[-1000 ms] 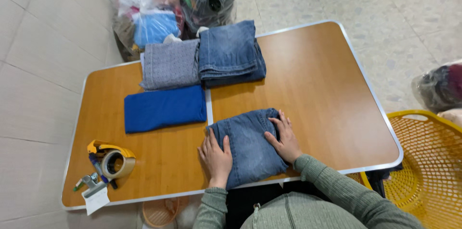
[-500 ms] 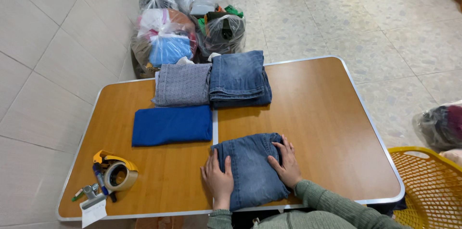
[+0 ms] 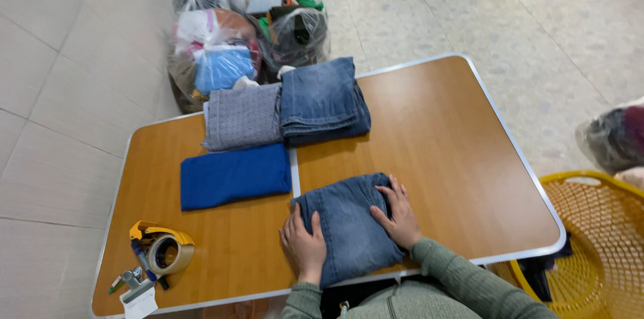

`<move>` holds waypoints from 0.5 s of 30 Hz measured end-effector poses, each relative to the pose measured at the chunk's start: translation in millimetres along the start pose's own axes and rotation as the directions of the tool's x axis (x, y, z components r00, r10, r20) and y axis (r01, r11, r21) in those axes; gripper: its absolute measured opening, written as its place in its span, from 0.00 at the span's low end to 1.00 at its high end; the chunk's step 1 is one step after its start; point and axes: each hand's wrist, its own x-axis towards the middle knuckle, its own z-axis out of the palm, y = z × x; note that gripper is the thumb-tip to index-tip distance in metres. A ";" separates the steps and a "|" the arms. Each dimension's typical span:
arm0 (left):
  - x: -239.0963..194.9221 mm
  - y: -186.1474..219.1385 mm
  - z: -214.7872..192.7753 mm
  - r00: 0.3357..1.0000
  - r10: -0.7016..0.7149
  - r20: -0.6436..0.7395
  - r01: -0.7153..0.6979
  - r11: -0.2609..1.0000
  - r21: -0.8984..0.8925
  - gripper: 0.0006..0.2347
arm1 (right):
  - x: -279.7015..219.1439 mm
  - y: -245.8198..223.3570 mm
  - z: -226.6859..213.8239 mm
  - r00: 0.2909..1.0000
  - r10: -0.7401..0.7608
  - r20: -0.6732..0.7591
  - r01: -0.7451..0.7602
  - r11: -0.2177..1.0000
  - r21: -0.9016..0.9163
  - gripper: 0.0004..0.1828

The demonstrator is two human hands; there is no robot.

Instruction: The person folds a pair of jeans, a pair of black underwear, and a blue t-shirt on a wooden table. The person then places the folded items into a clear plastic bag.

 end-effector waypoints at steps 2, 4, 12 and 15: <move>3.9 -1.5 4.9 0.998 0.062 0.005 -0.062 0.998 0.011 0.26 | 0.6 1.2 -0.3 1.000 -0.001 -0.004 0.001 1.000 0.000 0.31; 6.9 -4.9 6.2 0.995 0.096 0.028 -0.097 0.995 0.020 0.26 | 0.6 1.2 0.8 1.000 0.008 -0.009 -0.008 1.000 0.005 0.32; 24.4 1.2 -5.5 0.985 0.034 0.170 -0.034 0.999 -0.002 0.31 | 6.7 -4.8 -8.2 0.982 0.174 0.074 -0.169 0.983 -0.066 0.50; 0.7 10.0 -17.3 0.978 -0.112 0.179 0.089 0.987 0.134 0.35 | -8.6 -10.0 -13.1 0.958 0.266 0.106 -0.222 0.923 -0.313 0.60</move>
